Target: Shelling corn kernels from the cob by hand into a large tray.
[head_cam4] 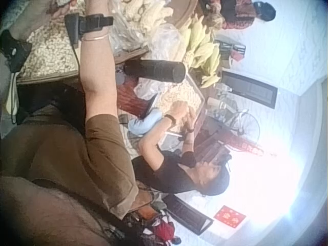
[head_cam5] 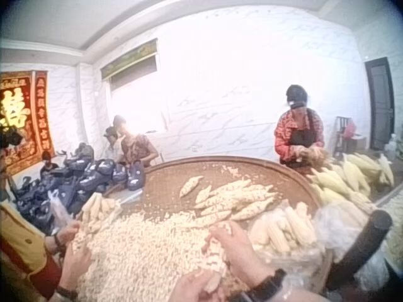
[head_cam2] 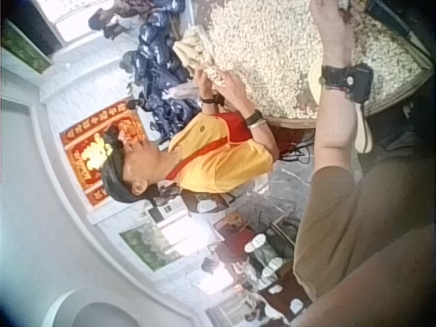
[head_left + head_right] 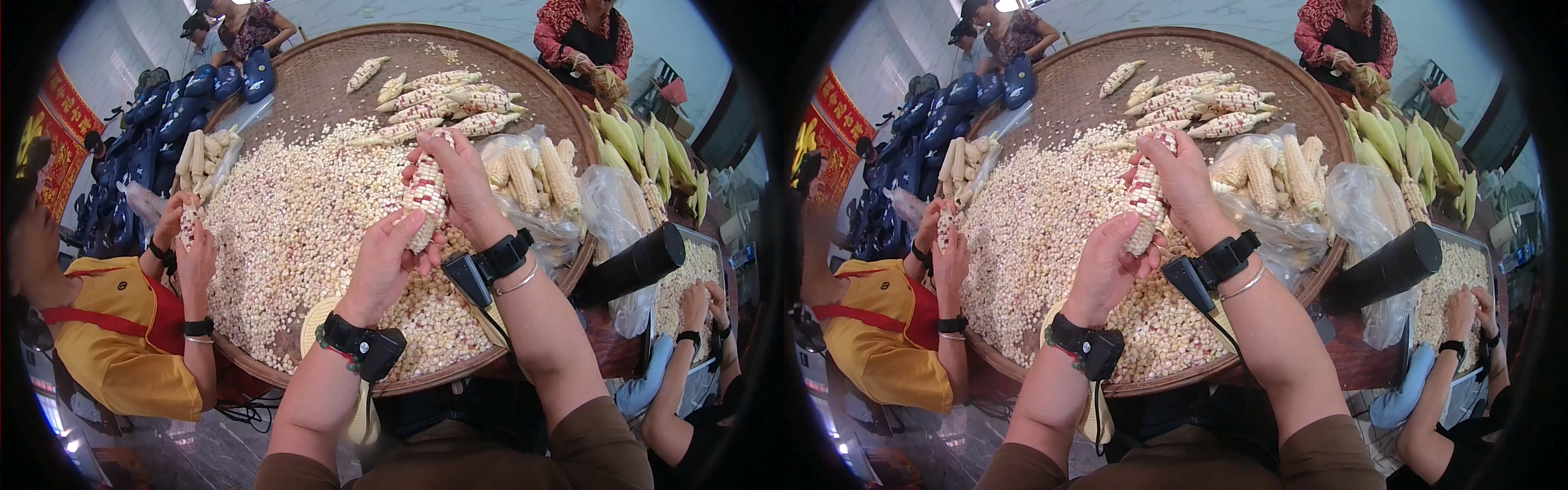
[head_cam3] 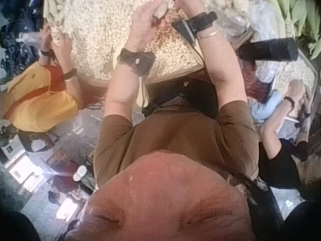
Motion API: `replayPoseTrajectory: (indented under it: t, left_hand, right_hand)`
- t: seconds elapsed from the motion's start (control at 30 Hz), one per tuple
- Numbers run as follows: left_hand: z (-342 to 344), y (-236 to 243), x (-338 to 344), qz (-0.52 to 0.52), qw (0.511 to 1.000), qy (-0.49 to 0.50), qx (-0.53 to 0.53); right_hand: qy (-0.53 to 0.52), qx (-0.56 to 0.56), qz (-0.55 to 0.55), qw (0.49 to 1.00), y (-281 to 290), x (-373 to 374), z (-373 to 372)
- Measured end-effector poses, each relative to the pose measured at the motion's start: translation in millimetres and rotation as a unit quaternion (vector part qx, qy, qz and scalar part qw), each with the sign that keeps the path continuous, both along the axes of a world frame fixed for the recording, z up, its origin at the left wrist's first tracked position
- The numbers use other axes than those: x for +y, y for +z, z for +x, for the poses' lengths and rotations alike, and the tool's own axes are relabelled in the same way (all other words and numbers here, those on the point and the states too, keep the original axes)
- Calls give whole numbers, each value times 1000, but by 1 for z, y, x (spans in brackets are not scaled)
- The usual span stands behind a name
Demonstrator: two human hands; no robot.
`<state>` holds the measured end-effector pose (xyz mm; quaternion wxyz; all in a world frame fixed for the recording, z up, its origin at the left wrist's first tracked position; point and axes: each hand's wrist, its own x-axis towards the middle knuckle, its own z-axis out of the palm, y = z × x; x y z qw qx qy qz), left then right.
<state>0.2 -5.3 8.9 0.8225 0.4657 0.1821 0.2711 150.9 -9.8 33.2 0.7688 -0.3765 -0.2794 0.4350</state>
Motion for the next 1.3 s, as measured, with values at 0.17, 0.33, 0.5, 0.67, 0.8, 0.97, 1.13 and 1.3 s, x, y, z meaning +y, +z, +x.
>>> replayPoseTrajectory:
  t: [0.17,0.33,0.5,0.67,0.8,0.97,1.13,1.3]
  left_hand:
    - [-1,-1,1,2,1000,-8,-3]
    - [-1,-1,1,12,1000,-16,-3]
    - [-2,0,1,9,1000,-18,-5]
    - [0,-5,5,-33,998,-37,-39]
    - [-1,-7,9,-74,992,-51,-87]
    - [-2,-11,12,-101,992,-41,-70]
    - [3,-4,2,-55,998,42,-1]
    - [2,-3,2,-46,997,54,25]
  right_hand:
    - [-2,1,-4,1000,3,-1,-2]
    - [-2,4,-2,1000,3,-2,-2]
    - [-8,4,-8,1000,4,-3,-1]
    - [-13,23,-8,1000,5,-3,2]
    - [-10,45,0,999,4,-1,1]
    - [-28,-39,-17,999,-1,2,-2]
    - [-32,-61,-5,998,-6,4,-3]
    - [-23,-68,-11,997,-4,3,-4]
